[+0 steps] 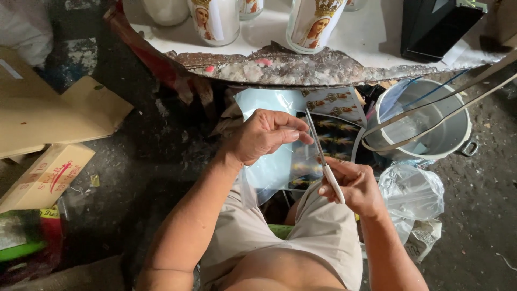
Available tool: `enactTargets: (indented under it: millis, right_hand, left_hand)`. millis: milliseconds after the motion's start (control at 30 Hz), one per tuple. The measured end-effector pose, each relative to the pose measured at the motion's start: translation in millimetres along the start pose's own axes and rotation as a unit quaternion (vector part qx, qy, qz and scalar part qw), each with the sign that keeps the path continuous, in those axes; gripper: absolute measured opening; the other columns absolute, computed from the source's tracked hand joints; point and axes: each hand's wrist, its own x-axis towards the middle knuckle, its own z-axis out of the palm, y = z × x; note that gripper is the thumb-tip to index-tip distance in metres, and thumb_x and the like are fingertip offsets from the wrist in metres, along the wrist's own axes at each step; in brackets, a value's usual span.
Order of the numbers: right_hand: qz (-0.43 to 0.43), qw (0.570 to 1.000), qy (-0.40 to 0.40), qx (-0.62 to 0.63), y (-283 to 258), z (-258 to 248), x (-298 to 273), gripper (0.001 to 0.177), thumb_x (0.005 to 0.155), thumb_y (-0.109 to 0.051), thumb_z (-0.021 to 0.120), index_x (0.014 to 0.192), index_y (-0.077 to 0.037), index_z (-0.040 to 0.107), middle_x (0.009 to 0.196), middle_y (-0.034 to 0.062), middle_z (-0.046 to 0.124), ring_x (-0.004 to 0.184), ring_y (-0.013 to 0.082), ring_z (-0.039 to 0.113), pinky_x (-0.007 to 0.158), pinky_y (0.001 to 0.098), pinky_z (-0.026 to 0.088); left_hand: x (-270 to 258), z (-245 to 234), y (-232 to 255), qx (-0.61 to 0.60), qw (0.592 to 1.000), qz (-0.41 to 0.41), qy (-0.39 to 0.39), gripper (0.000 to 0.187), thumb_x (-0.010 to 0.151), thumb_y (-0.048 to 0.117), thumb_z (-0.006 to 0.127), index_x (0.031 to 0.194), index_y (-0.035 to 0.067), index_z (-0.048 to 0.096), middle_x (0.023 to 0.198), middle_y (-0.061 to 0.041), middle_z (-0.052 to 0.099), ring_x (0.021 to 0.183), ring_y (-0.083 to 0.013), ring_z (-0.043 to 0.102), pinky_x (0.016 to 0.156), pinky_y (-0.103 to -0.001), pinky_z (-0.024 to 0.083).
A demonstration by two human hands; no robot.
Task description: The person cuts a plastic bag with scissors, places a candle inside, and seals it with tape. They repeat this process for multiple candles, handling the plastic bags, scissors, and tape dispenser.
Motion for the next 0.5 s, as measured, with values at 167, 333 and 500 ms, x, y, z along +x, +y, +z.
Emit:
enactTargets:
  millis: [167, 333, 500]
  right_hand:
    - [-0.014, 1.0, 0.013, -0.005, -16.9, 0.2, 2.5, 0.076, 0.061, 0.006, 0.09, 0.129, 0.017, 0.059, 0.064, 0.0247, 0.07, 0.046, 0.0201, 0.07, 0.039, 0.0265, 0.059]
    - [0.026, 0.98, -0.027, -0.195, -52.3, -18.9, 1.6, 0.076, 0.056, -0.008, 0.096, 0.121, 0.017, 0.067, 0.063, 0.0248, 0.071, 0.048, 0.0238, 0.068, 0.044, 0.0334, 0.057]
    - [0.002, 0.953, -0.08, -0.292, -96.3, -13.8, 17.7, 0.074, 0.059, -0.016, 0.095, 0.121, 0.014, 0.069, 0.064, 0.0255, 0.07, 0.047, 0.0263, 0.068, 0.045, 0.0358, 0.057]
  left_hand:
    - [-1.3, -0.9, 0.2, -0.016, 1.0, -0.01, -0.001, 0.025, 0.091, 0.0, 0.07, 0.115, -0.007, 0.07, 0.089, -0.019, 0.077, 0.04, 0.0015, 0.046, 0.035, -0.01, 0.027]
    - [-0.6, -0.8, -1.1, 0.003, 1.0, -0.017, -0.017, 0.027, 0.089, -0.005, 0.067, 0.117, -0.007, 0.069, 0.084, -0.02, 0.076, 0.035, 0.0017, 0.038, 0.032, -0.012, 0.024]
    - [1.2, 5.0, 1.7, 0.013, 1.0, -0.012, -0.019, 0.025, 0.088, -0.007, 0.066, 0.112, -0.007, 0.071, 0.08, -0.02, 0.075, 0.035, 0.0032, 0.038, 0.032, -0.012, 0.024]
